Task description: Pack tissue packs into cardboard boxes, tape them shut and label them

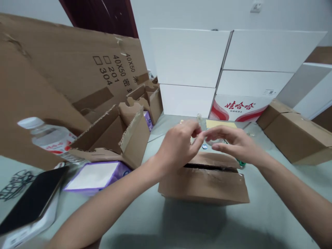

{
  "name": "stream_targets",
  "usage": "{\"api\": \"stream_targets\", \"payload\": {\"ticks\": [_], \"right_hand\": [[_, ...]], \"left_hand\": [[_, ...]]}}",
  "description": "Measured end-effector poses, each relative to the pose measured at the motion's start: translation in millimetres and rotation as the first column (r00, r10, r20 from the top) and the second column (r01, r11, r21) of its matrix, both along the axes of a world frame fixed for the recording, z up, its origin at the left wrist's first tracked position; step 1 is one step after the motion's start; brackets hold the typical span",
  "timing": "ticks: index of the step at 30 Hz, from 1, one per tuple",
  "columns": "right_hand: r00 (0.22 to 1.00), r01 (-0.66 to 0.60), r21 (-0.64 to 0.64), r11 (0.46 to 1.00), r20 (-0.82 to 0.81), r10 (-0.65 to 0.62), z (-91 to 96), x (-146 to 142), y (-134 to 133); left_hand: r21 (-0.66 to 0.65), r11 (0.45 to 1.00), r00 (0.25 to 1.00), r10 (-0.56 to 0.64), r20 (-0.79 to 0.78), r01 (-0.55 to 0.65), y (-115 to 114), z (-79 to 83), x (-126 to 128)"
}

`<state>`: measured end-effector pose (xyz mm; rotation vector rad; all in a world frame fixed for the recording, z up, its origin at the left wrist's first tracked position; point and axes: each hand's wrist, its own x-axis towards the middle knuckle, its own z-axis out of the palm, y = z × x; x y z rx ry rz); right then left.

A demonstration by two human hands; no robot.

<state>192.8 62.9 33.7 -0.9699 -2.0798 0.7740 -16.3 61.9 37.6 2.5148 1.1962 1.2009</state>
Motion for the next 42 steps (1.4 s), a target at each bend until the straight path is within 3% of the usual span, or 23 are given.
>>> {"api": "stream_targets", "payload": {"ticks": [3,5,9,11,14,19,22,26,30,34,36,39,42], "right_hand": [[0.995,-0.056,-0.001,0.998,-0.080,0.056,3.0,-20.7,13.9],[0.998,-0.049,0.052,0.997,-0.027,0.051,-2.6,-22.8,24.7],[0.971,0.134,0.215,0.967,0.168,-0.172,-38.4,-2.8,54.5],[0.928,0.222,0.266,0.938,0.237,-0.287,-64.3,10.1,69.9],[0.860,0.255,0.296,0.921,0.366,-0.356,-98.8,20.8,87.5],[0.697,0.265,0.351,0.898,0.574,-0.430,-128.8,8.4,110.2],[0.616,0.229,0.342,0.911,0.674,-0.408,-138.5,-5.5,123.1],[0.557,0.170,0.282,0.944,0.763,-0.328,-146.8,-16.4,129.7],[0.581,0.120,0.197,0.973,0.781,-0.230,-144.1,-16.3,127.0],[0.684,0.113,0.146,0.983,0.706,-0.184,-126.8,-5.4,122.4],[0.745,0.158,0.160,0.974,0.628,-0.224,-107.9,4.5,114.1],[0.835,0.191,0.189,0.963,0.485,-0.261,-65.2,18.8,82.8],[0.962,0.028,0.152,0.988,0.264,-0.068,-21.0,20.6,29.9]], "left_hand": [[-0.064,0.996,0.998,-0.054,0.022,0.055,5.2,2.1,7.8],[-0.159,0.984,0.997,-0.072,0.026,0.075,4.6,1.6,0.9],[-0.289,0.951,0.991,-0.126,-0.043,0.108,-17.9,-5.1,-28.6],[-0.233,0.965,0.986,-0.140,-0.085,0.117,-36.9,-13.8,-42.0],[-0.081,0.983,0.968,-0.177,-0.177,0.165,-60.2,-36.6,-53.1],[0.133,0.982,0.973,-0.109,-0.203,0.137,-66.3,-75.2,-55.9],[0.144,0.982,0.979,-0.094,-0.179,0.121,-63.5,-78.3,-55.4],[0.081,0.989,0.982,-0.112,-0.149,0.125,-62.5,-67.3,-52.4],[0.011,0.989,0.981,-0.148,-0.125,0.150,-60.2,-61.7,-50.5],[-0.006,0.992,0.985,-0.130,-0.113,0.130,-58.9,-63.6,-51.9],[0.008,0.994,0.990,-0.105,-0.098,0.106,-59.2,-64.5,-53.7],[0.009,0.996,0.991,-0.092,-0.098,0.093,-60.0,-65.2,-56.7],[0.002,0.997,0.992,-0.072,-0.108,0.073,-60.3,-65.3,-58.7]]}}
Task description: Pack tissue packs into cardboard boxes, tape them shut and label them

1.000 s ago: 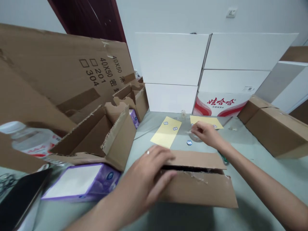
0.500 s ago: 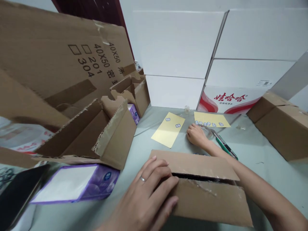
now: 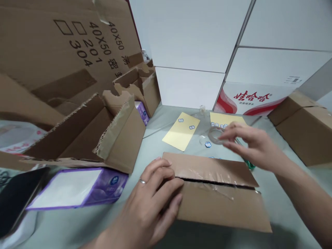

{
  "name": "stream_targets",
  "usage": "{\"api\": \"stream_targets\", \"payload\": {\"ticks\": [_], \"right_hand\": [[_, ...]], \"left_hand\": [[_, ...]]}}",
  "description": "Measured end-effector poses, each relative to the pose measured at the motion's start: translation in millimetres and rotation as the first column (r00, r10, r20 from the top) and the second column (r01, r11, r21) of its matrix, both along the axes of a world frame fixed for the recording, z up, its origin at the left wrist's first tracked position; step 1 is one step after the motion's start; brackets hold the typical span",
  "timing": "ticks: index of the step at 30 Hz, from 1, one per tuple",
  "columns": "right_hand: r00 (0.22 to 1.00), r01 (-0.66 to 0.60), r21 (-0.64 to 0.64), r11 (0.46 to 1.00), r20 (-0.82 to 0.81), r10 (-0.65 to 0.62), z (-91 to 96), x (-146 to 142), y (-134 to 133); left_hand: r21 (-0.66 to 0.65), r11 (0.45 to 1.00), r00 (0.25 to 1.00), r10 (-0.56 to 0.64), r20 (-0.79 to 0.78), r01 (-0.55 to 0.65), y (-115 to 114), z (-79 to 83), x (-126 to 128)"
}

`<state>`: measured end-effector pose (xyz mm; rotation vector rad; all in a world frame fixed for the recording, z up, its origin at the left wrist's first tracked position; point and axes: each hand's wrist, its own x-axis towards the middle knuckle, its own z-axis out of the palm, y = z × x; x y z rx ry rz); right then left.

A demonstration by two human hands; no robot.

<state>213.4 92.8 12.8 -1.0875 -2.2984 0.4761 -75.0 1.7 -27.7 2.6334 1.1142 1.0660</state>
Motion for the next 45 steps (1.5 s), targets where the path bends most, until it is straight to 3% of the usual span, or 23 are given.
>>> {"api": "stream_targets", "payload": {"ticks": [3,7,12,16,27,30,36,45], "right_hand": [[0.977,-0.203,-0.093,0.975,0.040,0.208,22.3,-12.6,-52.6],[0.953,-0.165,0.052,0.985,0.267,0.145,16.7,-31.0,-85.1],[0.928,-0.126,0.151,0.981,0.368,0.063,11.3,-41.1,-84.6],[0.886,-0.188,0.333,0.924,0.464,0.013,14.4,-47.6,-89.1],[0.824,-0.235,0.481,0.845,0.559,-0.089,16.0,-65.7,-99.2],[0.829,-0.238,0.481,0.844,0.553,-0.082,13.1,-63.8,-97.9],[0.833,-0.215,0.367,0.905,0.552,-0.026,13.5,-51.7,-99.2],[0.786,-0.276,0.415,0.867,0.616,-0.045,16.7,-65.2,-97.3]], "left_hand": [[0.019,0.999,0.999,0.036,-0.012,-0.036,0.3,2.1,-0.1],[0.020,0.998,0.995,0.068,-0.078,-0.067,0.3,9.2,2.3],[-0.107,0.993,0.995,0.030,-0.095,-0.040,2.3,16.2,5.0],[-0.211,0.977,0.998,-0.043,-0.039,0.033,7.8,16.5,3.9],[-0.235,0.965,0.992,-0.096,0.086,0.114,9.0,13.1,4.8],[-0.251,0.961,0.991,-0.094,0.090,0.114,9.2,11.5,4.4],[-0.248,0.959,0.986,-0.105,0.128,0.135,10.5,8.9,4.4],[-0.236,0.961,0.983,-0.115,0.144,0.147,9.6,10.5,5.4]]}}
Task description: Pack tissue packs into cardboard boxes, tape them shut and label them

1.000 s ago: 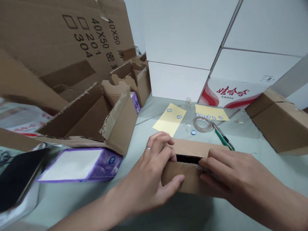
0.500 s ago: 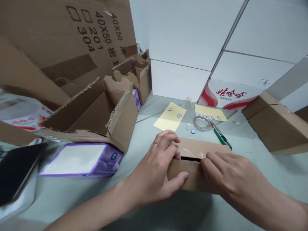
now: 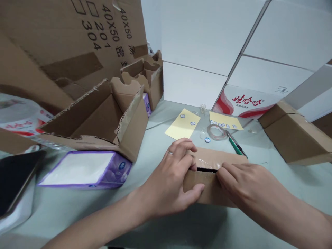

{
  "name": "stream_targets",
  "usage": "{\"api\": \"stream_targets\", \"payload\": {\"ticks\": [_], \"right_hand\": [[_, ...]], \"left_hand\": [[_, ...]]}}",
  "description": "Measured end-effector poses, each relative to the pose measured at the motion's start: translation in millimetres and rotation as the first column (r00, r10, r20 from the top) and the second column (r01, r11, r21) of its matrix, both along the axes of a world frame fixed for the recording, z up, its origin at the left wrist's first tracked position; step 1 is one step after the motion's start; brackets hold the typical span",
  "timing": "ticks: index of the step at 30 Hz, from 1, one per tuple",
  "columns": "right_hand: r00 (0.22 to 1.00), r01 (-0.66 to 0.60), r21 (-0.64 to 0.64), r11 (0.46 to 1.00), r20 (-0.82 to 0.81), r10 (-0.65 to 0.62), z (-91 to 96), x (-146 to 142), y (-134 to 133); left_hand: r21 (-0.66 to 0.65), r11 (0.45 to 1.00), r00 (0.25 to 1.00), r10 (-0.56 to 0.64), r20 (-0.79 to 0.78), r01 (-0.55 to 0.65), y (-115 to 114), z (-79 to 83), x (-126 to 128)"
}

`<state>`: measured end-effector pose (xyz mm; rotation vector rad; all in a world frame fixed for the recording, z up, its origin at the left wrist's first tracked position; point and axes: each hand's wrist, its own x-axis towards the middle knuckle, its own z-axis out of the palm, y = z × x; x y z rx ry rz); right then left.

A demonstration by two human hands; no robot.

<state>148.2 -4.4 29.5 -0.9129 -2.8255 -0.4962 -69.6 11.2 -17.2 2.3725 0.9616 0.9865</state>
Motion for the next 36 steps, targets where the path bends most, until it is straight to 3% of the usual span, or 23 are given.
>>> {"api": "stream_targets", "payload": {"ticks": [4,7,11,17,21,28,33,36], "right_hand": [[0.990,0.063,-0.200,0.978,-0.113,-0.087,6.7,11.9,4.8],[0.950,0.139,-0.369,0.919,-0.211,-0.229,18.8,28.2,4.6],[0.933,0.177,-0.500,0.848,-0.191,-0.307,21.2,39.6,-4.0],[0.954,0.184,-0.317,0.930,-0.170,-0.247,-1.0,29.4,-10.7],[0.976,0.164,-0.195,0.967,-0.107,-0.187,-4.4,21.1,-9.5],[0.976,0.199,-0.039,0.979,0.098,-0.194,0.2,13.6,-13.6],[0.978,0.189,-0.040,0.981,0.095,-0.185,1.5,8.6,-10.0],[0.988,0.136,0.025,0.990,0.070,-0.138,-1.7,5.4,-6.7]], "left_hand": [[-0.013,1.000,1.000,-0.002,0.006,0.002,1.1,-1.5,-1.0],[0.004,1.000,1.000,0.001,0.025,-0.001,2.6,-6.6,-1.6],[0.031,1.000,1.000,0.006,0.022,-0.007,2.5,-9.8,-1.6],[0.031,0.999,0.999,0.007,-0.040,-0.006,1.7,-3.2,-2.4],[0.043,0.999,1.000,0.004,-0.023,-0.003,2.6,-6.4,-2.4],[0.058,0.998,1.000,-0.010,-0.016,0.011,2.6,-8.4,-1.9],[0.078,0.997,1.000,-0.023,0.000,0.023,2.9,-8.8,-2.1],[0.095,0.995,0.999,-0.042,0.008,0.041,4.4,-10.2,-2.1]]}}
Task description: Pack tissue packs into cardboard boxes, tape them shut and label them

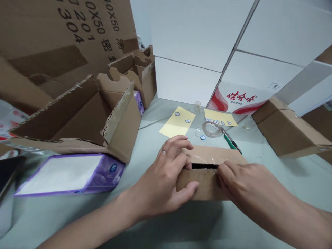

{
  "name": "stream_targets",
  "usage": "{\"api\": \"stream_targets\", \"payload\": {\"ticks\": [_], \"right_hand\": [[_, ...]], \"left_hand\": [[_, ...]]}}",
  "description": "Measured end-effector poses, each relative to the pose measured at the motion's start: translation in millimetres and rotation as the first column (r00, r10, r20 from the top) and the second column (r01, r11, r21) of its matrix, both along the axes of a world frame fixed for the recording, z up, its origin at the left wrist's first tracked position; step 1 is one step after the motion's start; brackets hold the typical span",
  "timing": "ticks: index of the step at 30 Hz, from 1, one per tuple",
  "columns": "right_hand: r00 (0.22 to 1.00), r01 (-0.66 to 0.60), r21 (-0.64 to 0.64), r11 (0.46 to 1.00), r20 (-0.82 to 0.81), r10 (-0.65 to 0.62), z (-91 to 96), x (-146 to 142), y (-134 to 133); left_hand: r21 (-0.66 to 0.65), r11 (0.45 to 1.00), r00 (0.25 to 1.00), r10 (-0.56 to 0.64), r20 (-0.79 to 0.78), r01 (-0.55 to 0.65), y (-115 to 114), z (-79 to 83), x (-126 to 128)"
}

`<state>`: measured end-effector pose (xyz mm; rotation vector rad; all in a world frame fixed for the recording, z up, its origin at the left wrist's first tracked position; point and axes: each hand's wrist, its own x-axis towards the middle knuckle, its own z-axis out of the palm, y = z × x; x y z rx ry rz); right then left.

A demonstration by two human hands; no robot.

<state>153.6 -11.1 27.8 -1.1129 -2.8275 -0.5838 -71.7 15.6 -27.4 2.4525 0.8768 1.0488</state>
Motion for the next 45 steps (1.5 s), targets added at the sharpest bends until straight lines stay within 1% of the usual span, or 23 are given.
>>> {"api": "stream_targets", "payload": {"ticks": [3,6,8,10,12,15,17,19,21,22,23,25,27,30,32,35,37,39,41,42,43,45], "right_hand": [[0.999,-0.016,0.036,0.999,-0.028,0.017,-4.8,0.6,1.2],[0.997,0.028,0.007,1.000,-0.073,-0.027,-10.3,4.5,1.6],[0.989,0.059,-0.012,0.998,-0.137,-0.061,-13.1,8.2,2.1],[0.968,0.059,-0.044,0.997,-0.243,-0.068,-13.2,13.4,3.0],[0.923,0.053,-0.097,0.994,-0.375,-0.085,-9.2,21.6,4.1],[0.807,0.071,-0.160,0.985,-0.571,-0.151,1.6,40.2,6.7],[0.757,0.053,-0.222,0.974,-0.627,-0.184,5.5,54.1,8.6],[0.769,-0.011,-0.345,0.939,-0.603,-0.212,1.5,65.5,9.4],[0.795,-0.051,-0.459,0.887,-0.556,-0.242,-11.1,72.2,7.5],[0.795,-0.064,-0.482,0.874,-0.554,-0.248,-19.5,73.7,5.4],[0.784,-0.076,-0.483,0.872,-0.569,-0.247,-28.4,74.3,2.5],[0.754,-0.097,-0.452,0.887,-0.614,-0.231,-45.1,74.0,-4.7],[0.733,-0.113,-0.419,0.901,-0.647,-0.208,-57.7,73.6,-12.1],[0.721,-0.134,-0.389,0.911,-0.670,-0.180,-69.0,75.4,-19.3],[0.717,-0.155,-0.366,0.918,-0.680,-0.150,-74.3,76.8,-21.0],[0.726,-0.166,-0.319,0.933,-0.680,-0.103,-83.6,75.5,-23.5],[0.729,-0.169,-0.266,0.949,-0.682,-0.062,-90.9,72.7,-27.7],[0.732,-0.199,-0.180,0.963,-0.681,0.024,-96.3,71.8,-32.0],[0.722,-0.232,-0.108,0.967,-0.685,0.097,-95.9,76.9,-30.7],[0.709,-0.210,-0.098,0.973,-0.700,0.082,-93.1,82.5,-25.9],[0.687,-0.150,-0.102,0.983,-0.726,0.029,-89.2,89.9,-17.3],[0.615,0.037,-0.144,0.989,-0.776,-0.136,-81.7,108.4,11.2]], "left_hand": [[0.010,1.000,1.000,-0.001,-0.001,0.001,0.5,-0.6,0.1],[0.031,1.000,1.000,0.000,-0.017,0.001,-0.3,-0.6,0.1],[0.043,0.999,1.000,-0.003,-0.029,0.004,-0.8,-0.7,0.2],[0.047,0.999,0.999,0.000,-0.037,0.002,-0.8,-1.0,0.3],[0.050,0.999,0.999,0.014,-0.040,-0.012,-0.4,-1.3,0.2],[0.073,0.997,0.999,0.031,-0.039,-0.028,0.3,-0.7,-0.5],[0.105,0.994,0.998,0.027,-0.049,-0.022,0.6,0.9,-1.1],[0.153,0.988,0.996,0.017,-0.088,-0.003,0.3,3.0,-0.7],[0.217,0.976,0.989,0.001,-0.150,0.032,-1.3,5.1,1.3],[0.253,0.966,0.984,-0.003,-0.180,0.049,-2.8,6.0,3.0],[0.286,0.956,0.977,-0.001,-0.211,0.062,-4.9,6.8,5.2],[0.329,0.941,0.958,0.017,-0.287,0.082,-10.6,8.1,10.3],[0.336,0.936,0.918,0.041,-0.395,0.102,-16.9,9.0,15.1],[0.328,0.937,0.843,0.080,-0.533,0.118,-22.8,8.9,18.8],[0.319,0.941,0.810,0.099,-0.578,0.113,-22.6,8.2,18.7],[0.245,0.962,0.793,0.056,-0.607,0.119,-17.5,7.8,17.2],[0.185,0.978,0.790,0.042,-0.612,0.092,-13.0,8.7,17.0],[0.139,0.989,0.781,0.053,-0.622,0.043,-9.2,10.6,18.0],[0.102,0.995,0.772,0.057,-0.633,0.010,-6.7,12.6,19.3],[0.082,0.997,0.770,0.050,-0.636,0.004,-6.1,13.3,19.8],[0.066,0.998,0.769,0.035,-0.638,0.009,-5.8,13.7,20.1],[0.066,0.998,0.775,0.032,-0.631,0.013,-6.1,12.8,20.1]]}}
